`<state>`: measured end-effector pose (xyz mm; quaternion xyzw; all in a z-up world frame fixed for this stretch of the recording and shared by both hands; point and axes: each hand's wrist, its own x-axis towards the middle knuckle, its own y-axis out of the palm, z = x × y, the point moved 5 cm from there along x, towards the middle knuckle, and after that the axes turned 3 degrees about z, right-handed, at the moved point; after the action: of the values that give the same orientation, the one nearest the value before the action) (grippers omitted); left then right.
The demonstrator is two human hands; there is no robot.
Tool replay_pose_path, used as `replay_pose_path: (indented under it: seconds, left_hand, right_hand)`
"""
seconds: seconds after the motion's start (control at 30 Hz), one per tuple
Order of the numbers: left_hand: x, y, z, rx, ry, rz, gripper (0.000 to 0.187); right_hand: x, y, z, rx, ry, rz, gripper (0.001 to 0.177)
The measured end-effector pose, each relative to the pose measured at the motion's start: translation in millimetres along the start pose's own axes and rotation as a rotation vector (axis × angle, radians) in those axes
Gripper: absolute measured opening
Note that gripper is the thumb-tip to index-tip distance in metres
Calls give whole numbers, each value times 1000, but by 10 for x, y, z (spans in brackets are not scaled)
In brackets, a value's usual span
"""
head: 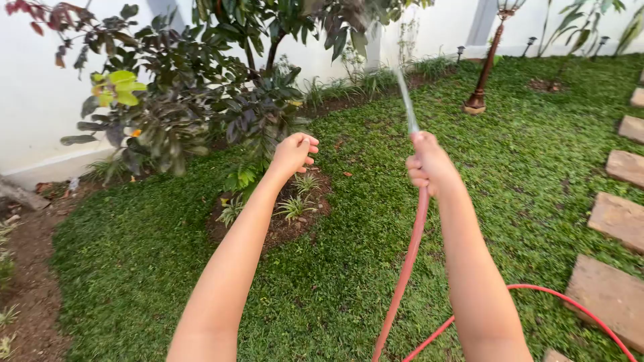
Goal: Water several plants in an outdoor garden using a handheld hose.
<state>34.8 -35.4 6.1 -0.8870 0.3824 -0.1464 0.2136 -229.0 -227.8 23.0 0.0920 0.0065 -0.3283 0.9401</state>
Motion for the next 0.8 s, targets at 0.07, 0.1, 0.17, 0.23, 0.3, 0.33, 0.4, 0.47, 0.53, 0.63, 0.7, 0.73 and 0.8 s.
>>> replay_pose_path:
  seconds: [0.07, 0.1, 0.17, 0.23, 0.3, 0.33, 0.4, 0.47, 0.53, 0.63, 0.7, 0.73, 0.8]
  left_hand:
    - [-3, 59, -79, -6, -4, 9, 32]
    - [-17, 92, -107, -10, -15, 13, 32]
    - [7, 142, -159, -21, 3, 32, 32]
    - [3, 204, -224, -31, 20, 50, 32]
    - [-19, 239, -295, -23, -10, 62, 32]
    - [-30, 252, -328, -23, -8, 65, 32]
    - [-42, 280, -393, 10, -14, 76, 33]
    - [-20, 287, -379, 6, -17, 77, 33]
    - [-2, 286, -343, 3, -22, 80, 33]
    - [15, 299, -263, -22, 8, 85, 33]
    - [25, 285, -208, -55, -1, 69, 33]
    - [39, 297, -193, -55, 0, 69, 33]
    - [65, 295, -160, -38, 24, 81, 33]
  right_hand:
    - [-44, -232, 80, 45, -50, -62, 25]
    - [-82, -361, 120, 90, -95, -115, 25]
    - [-87, -451, 131, 110, -76, -134, 24]
    - [-157, -408, 129, 130, -55, -151, 24]
    - [-262, -166, 110, -94, 33, -83, 27]
    - [-268, -170, 102, -93, 33, -86, 27]
    - [-271, -189, 78, -28, 46, -111, 23]
    - [-264, -348, 116, -13, -4, -172, 22]
    - [-233, -500, 128, 1, -52, -233, 21]
    - [-173, -580, 30, 37, -48, -258, 20]
    - [-152, -412, -93, -89, 63, -174, 18]
    - [-163, -397, -139, -89, 63, -174, 18]
    - [-157, -292, -265, -73, 102, -82, 21]
